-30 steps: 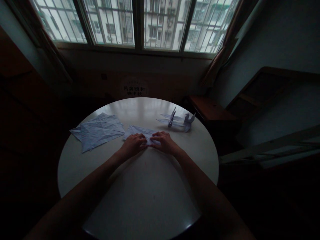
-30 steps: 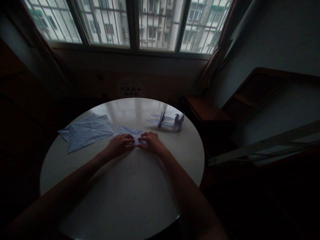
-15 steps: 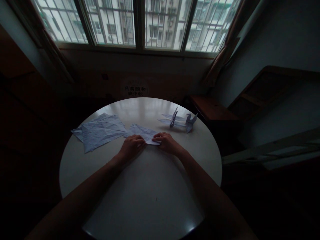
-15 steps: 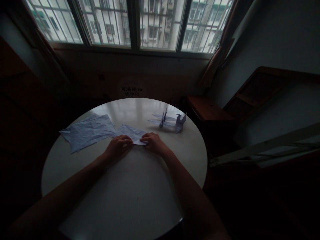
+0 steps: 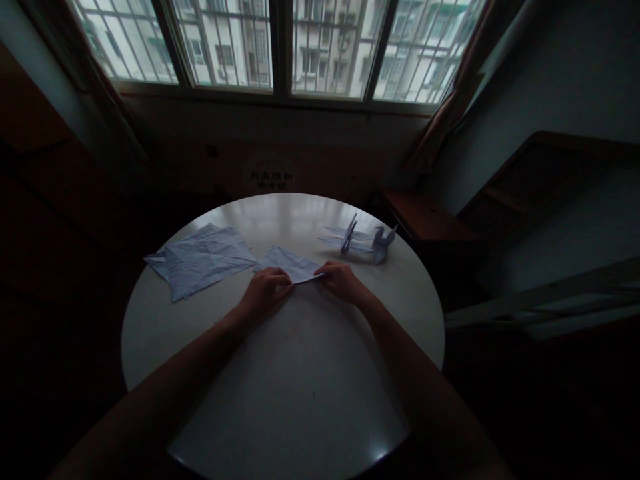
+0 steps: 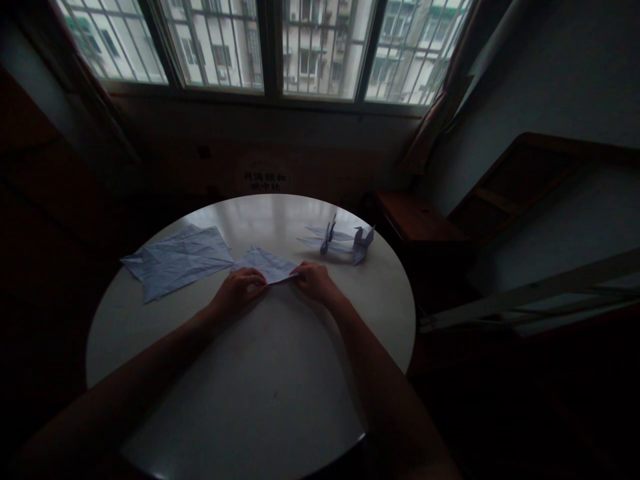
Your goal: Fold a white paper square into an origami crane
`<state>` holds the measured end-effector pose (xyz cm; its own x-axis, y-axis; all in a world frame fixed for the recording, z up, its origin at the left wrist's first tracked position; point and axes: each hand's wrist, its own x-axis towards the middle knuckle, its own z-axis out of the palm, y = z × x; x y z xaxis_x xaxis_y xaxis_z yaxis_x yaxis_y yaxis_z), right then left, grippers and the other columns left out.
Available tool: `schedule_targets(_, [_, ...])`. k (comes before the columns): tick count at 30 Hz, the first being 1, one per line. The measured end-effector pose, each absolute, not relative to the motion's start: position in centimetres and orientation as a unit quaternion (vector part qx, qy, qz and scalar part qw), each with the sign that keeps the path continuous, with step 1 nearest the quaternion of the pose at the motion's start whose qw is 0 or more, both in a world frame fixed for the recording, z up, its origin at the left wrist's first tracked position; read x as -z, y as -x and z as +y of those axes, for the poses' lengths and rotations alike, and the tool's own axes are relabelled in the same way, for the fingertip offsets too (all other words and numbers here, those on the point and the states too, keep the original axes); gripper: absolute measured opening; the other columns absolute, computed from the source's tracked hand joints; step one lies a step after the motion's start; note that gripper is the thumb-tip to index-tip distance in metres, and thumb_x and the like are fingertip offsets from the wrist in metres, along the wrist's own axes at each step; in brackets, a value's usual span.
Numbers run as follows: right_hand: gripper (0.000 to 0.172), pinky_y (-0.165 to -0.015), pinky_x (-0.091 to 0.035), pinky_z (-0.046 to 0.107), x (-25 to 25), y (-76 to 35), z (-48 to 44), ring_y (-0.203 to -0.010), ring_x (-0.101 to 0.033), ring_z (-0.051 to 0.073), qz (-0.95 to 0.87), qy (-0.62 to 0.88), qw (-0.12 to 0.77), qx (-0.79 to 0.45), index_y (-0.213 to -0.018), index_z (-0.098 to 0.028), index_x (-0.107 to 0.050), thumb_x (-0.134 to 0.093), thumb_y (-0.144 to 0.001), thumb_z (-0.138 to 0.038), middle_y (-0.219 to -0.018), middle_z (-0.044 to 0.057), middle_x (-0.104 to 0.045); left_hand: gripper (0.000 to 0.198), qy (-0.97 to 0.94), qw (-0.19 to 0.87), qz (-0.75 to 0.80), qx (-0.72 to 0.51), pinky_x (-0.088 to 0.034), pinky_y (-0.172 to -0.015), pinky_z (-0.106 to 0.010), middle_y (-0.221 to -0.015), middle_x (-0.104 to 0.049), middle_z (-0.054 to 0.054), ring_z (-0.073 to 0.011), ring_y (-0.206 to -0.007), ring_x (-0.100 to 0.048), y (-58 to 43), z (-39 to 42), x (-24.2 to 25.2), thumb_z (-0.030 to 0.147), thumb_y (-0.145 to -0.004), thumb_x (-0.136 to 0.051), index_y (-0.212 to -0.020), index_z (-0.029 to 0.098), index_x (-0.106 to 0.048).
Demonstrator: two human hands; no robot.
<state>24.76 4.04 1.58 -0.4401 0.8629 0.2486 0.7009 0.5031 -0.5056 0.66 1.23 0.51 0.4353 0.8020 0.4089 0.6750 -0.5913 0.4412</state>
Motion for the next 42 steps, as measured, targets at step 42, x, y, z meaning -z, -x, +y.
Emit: schedule_targets(42, [0.044, -0.093, -0.039, 0.042, -0.7, -24.0, 3.5, -0.111, -0.049, 0.03, -0.809, 0.563, 0.152, -0.069, -0.129, -0.027, -0.062, -0.058, -0.088, -0.043, -0.12, 0.012, -0.056, 0.018, -0.894, 0.136, 0.341, -0.256, -0.042, -0.1, -0.042, -0.122, -0.068, -0.007, -0.0223, -0.114, -0.062, -1.6, 0.4, -0.6, 0.022, -0.087, -0.06, -0.104, 0.022, -0.069])
